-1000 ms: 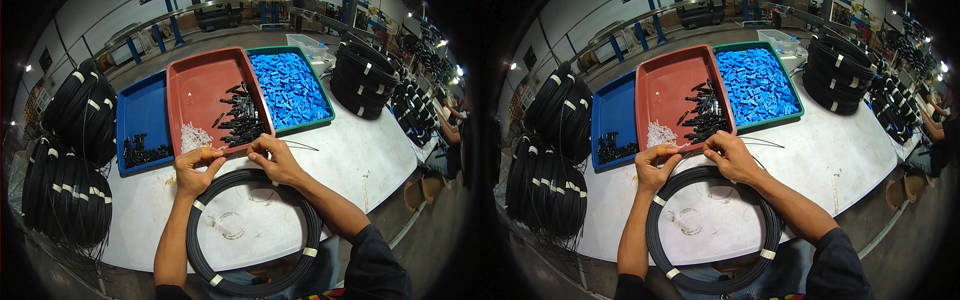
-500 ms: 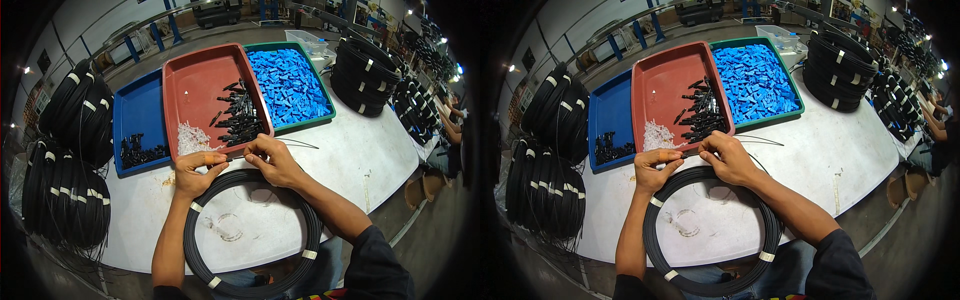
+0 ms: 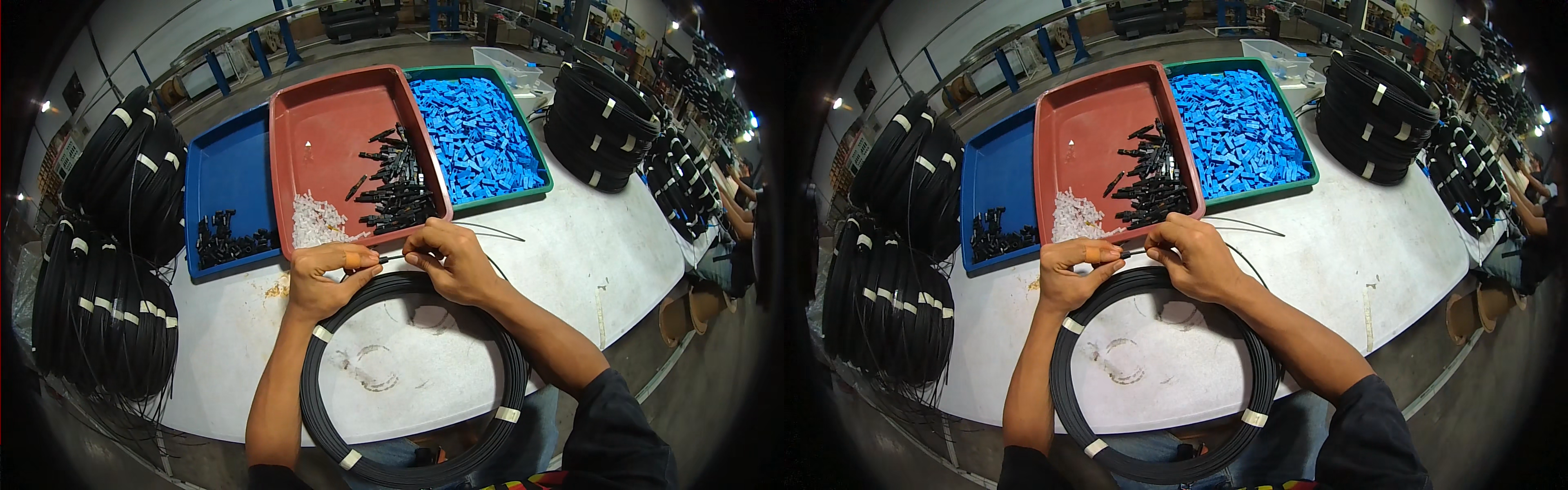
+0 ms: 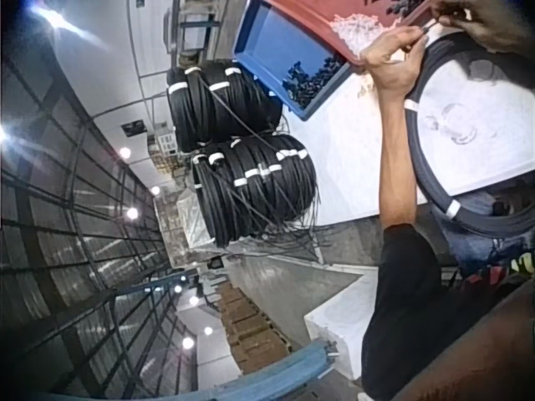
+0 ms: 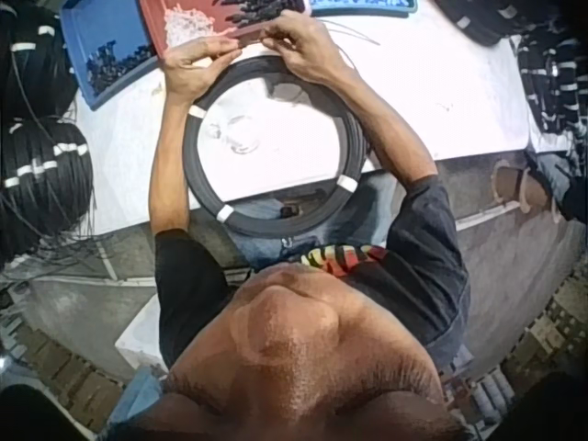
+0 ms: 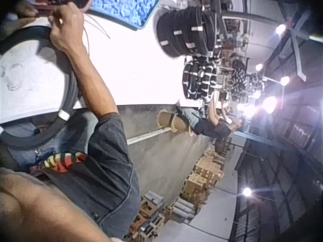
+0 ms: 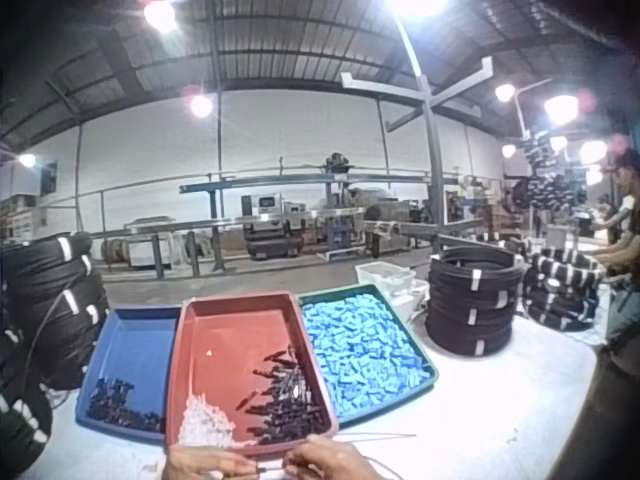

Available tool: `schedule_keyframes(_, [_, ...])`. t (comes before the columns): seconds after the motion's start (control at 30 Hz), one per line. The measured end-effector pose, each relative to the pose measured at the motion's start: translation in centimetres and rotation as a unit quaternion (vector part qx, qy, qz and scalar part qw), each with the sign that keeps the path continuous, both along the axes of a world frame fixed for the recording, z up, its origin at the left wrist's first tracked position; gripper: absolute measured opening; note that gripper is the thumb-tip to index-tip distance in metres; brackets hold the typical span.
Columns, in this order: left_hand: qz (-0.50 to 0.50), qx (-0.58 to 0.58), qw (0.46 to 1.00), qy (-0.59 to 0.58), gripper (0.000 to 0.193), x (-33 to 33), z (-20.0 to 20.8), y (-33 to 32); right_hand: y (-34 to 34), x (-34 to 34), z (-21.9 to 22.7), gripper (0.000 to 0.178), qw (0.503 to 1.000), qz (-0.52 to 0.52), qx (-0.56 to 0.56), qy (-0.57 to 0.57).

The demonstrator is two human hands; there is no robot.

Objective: The person assembles connector components onto the ends of coiled cables by hand, retrieves additional parts from sorting trays, and stacks the coiled cables on the table.

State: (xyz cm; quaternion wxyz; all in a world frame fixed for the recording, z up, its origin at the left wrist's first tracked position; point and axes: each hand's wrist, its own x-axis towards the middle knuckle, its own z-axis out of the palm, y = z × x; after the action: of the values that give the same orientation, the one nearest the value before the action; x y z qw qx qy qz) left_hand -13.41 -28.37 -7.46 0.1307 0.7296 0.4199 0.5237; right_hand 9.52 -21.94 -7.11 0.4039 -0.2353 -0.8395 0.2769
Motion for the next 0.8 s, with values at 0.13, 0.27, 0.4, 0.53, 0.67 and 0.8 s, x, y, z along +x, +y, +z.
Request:
schedule_keyframes(0.13, [-0.001, -0.003, 1.0, -0.008, 0.015, 0.1, 0.0, 0.0, 0.1, -0.1, -0.2, 0.008, 1.0, 0.002, 0.018, 0.011])
schedule_keyframes(0.27, [-0.042, 0.006, 0.999, 0.03, 0.017, 0.4, 0.4, -0.1, 0.0, -0.1, -0.1, 0.012, 0.999, 0.012, 0.043, 0.012])
schedule_keyframes(0.4, [-0.003, -0.041, 0.999, 0.016, 0.019, 0.9, 1.0, -0.6, 0.0, -0.1, -0.3, 0.014, 0.999, 0.0, 0.043, 0.017])
schedule_keyframes(0.53, [0.039, -0.023, 0.999, -0.002, 0.015, 0.7, 0.8, -0.6, 0.1, -0.1, -0.4, 0.017, 0.999, -0.016, 0.039, 0.015])
schedule_keyframes(0.67, [0.03, -0.043, 0.996, 0.073, 0.011, 0.4, 1.1, -0.8, 0.1, -0.1, -0.4, 0.021, 1.0, 0.003, 0.029, 0.005])
schedule_keyframes(0.8, [0.027, -0.02, 0.997, 0.07, 0.009, 0.4, 0.7, -0.6, -0.4, -0.6, 0.4, 0.029, 0.993, 0.064, 0.097, -0.003])
